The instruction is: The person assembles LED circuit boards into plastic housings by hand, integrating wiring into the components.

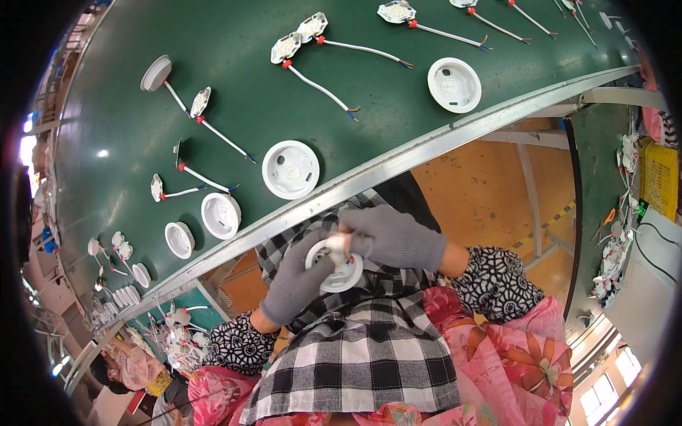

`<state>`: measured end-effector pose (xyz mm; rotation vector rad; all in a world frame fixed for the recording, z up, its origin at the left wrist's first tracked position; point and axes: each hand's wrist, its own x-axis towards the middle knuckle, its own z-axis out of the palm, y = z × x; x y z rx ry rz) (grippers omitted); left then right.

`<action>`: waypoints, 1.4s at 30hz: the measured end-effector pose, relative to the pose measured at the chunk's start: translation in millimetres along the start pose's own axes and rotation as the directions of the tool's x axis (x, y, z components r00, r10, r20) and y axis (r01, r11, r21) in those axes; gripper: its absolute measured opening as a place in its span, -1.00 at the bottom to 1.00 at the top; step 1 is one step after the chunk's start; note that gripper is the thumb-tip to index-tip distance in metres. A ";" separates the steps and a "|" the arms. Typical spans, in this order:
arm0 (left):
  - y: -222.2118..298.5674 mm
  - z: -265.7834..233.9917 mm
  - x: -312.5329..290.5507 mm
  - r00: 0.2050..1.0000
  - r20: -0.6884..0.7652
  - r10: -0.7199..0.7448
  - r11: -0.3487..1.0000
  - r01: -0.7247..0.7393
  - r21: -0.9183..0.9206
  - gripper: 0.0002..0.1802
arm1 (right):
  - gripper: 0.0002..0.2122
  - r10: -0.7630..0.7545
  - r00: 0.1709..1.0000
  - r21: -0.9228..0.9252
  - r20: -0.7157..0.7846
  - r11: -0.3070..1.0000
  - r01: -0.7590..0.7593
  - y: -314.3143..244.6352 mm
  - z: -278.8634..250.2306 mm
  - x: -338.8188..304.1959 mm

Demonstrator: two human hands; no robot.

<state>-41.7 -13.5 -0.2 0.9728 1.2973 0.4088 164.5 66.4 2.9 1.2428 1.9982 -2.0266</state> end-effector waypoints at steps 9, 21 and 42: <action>-21.0 9.9 -19.8 0.997 -0.075 -0.034 0.998 0.031 -0.047 -0.63 | -0.78 -0.096 0.964 0.001 -0.246 0.995 0.099 7.0 42.8 -50.9; -16.0 19.9 -23.4 0.984 -0.153 -0.087 0.996 0.089 0.010 -0.65 | -0.79 -0.155 0.930 -0.556 -0.334 0.829 -0.061 -0.4 85.4 -65.6; -33.3 33.5 -22.3 0.929 -0.336 0.155 0.962 -0.064 0.265 -0.77 | -0.89 -0.261 0.893 -0.722 -0.367 0.685 -0.097 -10.7 88.3 -45.0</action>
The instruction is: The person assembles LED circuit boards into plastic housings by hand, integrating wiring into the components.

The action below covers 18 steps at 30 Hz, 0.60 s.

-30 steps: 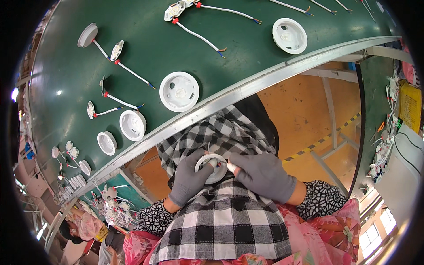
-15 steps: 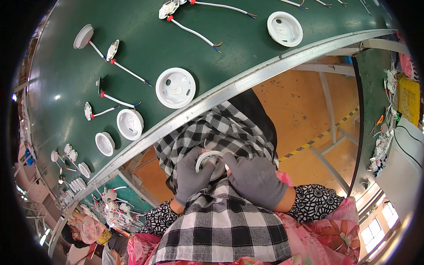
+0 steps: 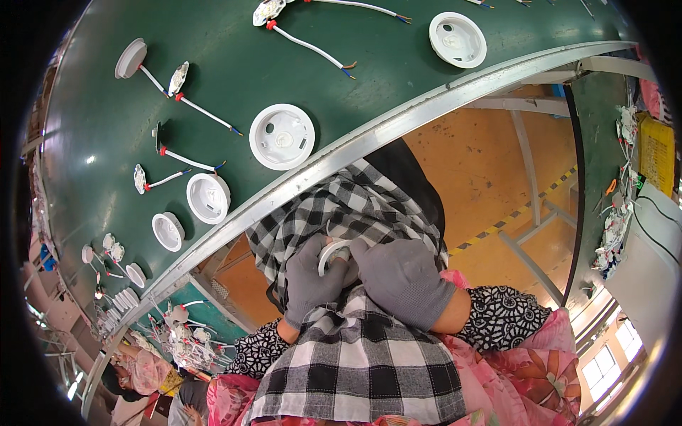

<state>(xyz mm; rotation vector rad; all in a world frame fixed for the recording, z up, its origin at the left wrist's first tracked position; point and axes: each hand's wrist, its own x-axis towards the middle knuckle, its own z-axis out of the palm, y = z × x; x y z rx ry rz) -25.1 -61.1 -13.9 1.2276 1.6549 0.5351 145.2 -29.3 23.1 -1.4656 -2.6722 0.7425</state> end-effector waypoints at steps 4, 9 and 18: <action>-1.4 -1.3 0.1 1.000 0.019 -0.024 0.999 0.025 -0.034 -0.77 | -0.87 -0.033 0.999 0.138 0.007 0.990 0.032 6.2 -1.9 2.6; -1.7 -1.5 -0.8 0.997 0.034 -0.071 0.997 0.072 -0.028 -0.78 | -0.87 0.042 0.986 0.011 0.160 0.999 -0.045 -8.2 -6.5 7.6; 0.9 -2.2 0.1 0.997 0.038 -0.065 0.996 0.067 -0.055 -0.78 | -0.84 -0.015 0.989 0.138 0.147 0.990 -0.005 6.6 -7.3 9.9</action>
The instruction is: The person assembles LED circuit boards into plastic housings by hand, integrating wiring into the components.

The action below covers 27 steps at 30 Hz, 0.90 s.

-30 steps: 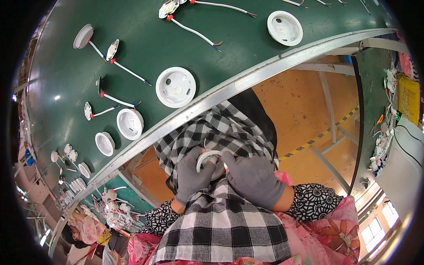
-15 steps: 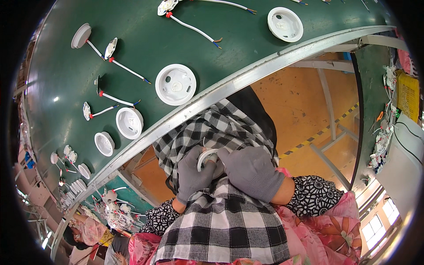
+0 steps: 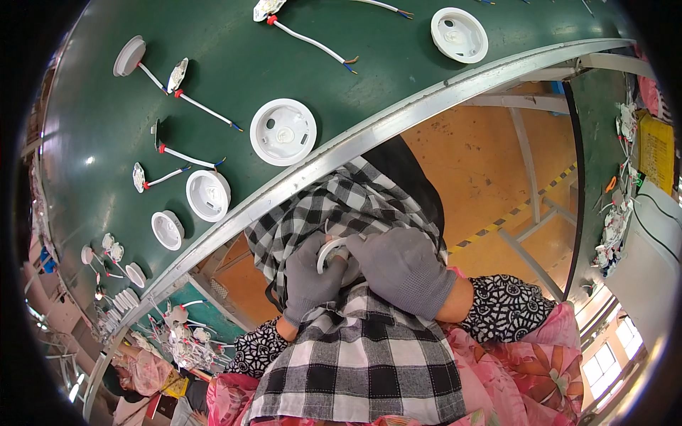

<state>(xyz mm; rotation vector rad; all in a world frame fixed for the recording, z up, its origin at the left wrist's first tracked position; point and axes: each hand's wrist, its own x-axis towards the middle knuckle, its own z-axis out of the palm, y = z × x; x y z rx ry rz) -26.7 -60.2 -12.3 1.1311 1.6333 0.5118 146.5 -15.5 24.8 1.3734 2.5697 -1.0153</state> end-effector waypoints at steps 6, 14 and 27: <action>-1.5 1.4 -0.3 0.999 -0.024 0.026 0.999 -0.025 0.022 -0.76 | -0.84 0.037 0.999 -0.117 0.027 0.993 -0.034 -11.4 1.5 1.9; 1.7 -10.4 1.5 0.995 0.088 0.050 0.998 -0.048 -0.029 -0.74 | -0.85 0.012 1.000 -0.137 0.010 0.990 -0.011 -14.3 -4.4 3.4; 3.9 -1.7 -0.6 0.999 0.019 0.040 0.996 -0.041 0.073 -0.82 | -0.86 -0.001 0.998 -0.130 -0.070 0.991 -0.008 -9.7 0.5 -1.8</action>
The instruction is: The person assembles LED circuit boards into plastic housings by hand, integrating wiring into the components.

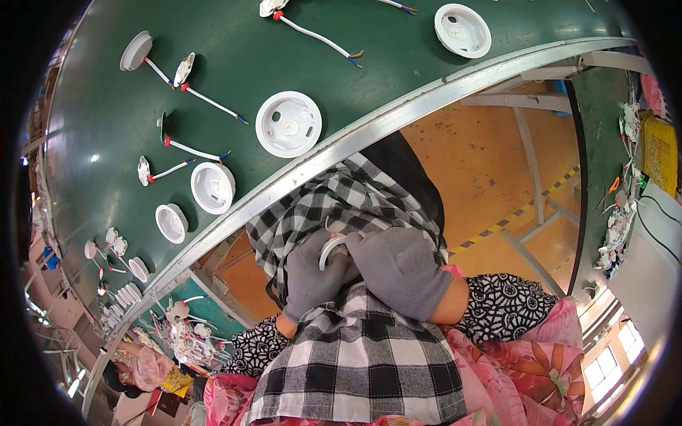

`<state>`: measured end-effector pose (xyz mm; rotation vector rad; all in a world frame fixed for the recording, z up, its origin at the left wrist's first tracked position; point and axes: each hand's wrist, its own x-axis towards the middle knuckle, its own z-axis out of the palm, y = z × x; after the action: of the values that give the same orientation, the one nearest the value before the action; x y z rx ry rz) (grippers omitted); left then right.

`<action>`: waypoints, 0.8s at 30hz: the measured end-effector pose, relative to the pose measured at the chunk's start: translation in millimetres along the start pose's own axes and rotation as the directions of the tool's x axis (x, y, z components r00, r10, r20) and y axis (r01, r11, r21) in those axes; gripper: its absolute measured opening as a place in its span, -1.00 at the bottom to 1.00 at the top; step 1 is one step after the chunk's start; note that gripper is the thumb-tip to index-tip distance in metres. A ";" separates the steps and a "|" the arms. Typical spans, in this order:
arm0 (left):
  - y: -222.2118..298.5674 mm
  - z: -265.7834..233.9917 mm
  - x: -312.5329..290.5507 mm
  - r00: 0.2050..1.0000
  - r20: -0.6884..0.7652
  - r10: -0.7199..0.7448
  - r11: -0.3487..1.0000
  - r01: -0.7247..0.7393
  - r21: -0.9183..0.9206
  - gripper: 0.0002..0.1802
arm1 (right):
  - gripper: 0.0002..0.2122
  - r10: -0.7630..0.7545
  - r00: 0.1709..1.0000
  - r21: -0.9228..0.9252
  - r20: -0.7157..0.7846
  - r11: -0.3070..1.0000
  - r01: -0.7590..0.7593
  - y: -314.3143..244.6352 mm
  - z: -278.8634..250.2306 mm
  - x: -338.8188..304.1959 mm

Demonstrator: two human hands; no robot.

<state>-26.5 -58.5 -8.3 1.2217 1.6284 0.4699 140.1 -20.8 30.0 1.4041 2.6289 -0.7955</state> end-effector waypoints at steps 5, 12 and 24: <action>-0.6 0.4 -1.6 1.000 -0.028 -0.001 1.000 0.001 -0.011 -0.83 | -0.83 -0.001 0.999 0.154 0.045 0.988 -0.006 8.8 4.4 1.6; 2.5 -1.5 2.9 0.999 0.018 -0.050 0.999 0.051 -0.006 -0.75 | -0.87 -0.022 0.998 -0.004 0.067 1.000 0.022 3.9 -9.7 7.8; 47.6 -51.0 17.0 0.965 0.259 -0.025 0.742 0.192 -0.643 -0.64 | -0.59 0.179 0.958 0.750 0.224 0.596 -0.287 16.1 -56.0 16.2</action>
<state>-47.7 -11.4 41.6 0.6010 1.1550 0.7255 153.8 24.8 67.2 1.7030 1.9482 -2.0609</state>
